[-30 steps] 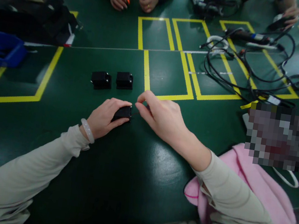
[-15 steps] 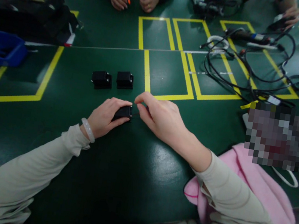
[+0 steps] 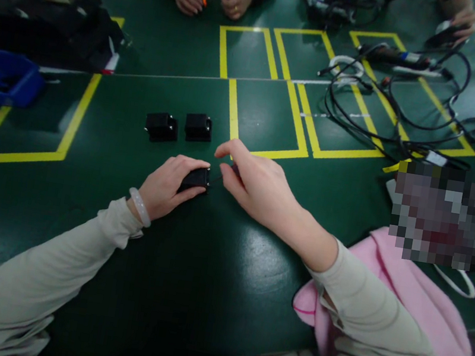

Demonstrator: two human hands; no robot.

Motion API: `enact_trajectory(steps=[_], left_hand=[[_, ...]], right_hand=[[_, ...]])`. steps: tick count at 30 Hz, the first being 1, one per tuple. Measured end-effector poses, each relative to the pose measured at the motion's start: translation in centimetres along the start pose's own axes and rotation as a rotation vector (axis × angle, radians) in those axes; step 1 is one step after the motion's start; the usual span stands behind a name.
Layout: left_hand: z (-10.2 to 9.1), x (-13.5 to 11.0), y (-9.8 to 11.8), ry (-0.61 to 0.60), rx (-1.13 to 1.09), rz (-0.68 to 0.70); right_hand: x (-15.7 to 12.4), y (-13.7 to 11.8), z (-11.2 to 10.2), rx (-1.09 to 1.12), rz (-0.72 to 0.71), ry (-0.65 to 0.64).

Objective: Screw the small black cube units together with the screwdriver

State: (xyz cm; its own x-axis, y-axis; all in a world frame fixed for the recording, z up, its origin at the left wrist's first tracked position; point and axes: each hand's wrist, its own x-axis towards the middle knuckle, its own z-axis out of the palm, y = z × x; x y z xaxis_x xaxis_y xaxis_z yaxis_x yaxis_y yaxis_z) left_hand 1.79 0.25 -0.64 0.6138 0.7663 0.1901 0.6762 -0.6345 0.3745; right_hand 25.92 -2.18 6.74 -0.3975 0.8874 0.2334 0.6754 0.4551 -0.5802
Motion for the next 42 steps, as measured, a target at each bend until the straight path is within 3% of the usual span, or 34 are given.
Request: enact_trajectory(steps=[15, 24, 42], left_hand=[[0.1, -0.05, -0.09, 0.013, 0.006, 0.011], [-0.02, -0.02, -0.11, 0.02, 0.01, -0.001], [0.1, -0.03, 0.22, -0.009, -0.013, 0.001]], right_hand=[[0.11, 0.14, 0.1, -0.005, 0.035, 0.019], [-0.13, 0.01, 0.41, 0.001, -0.057, 0.033], [0.1, -0.06, 0.11, -0.039, -0.003, 0.068]])
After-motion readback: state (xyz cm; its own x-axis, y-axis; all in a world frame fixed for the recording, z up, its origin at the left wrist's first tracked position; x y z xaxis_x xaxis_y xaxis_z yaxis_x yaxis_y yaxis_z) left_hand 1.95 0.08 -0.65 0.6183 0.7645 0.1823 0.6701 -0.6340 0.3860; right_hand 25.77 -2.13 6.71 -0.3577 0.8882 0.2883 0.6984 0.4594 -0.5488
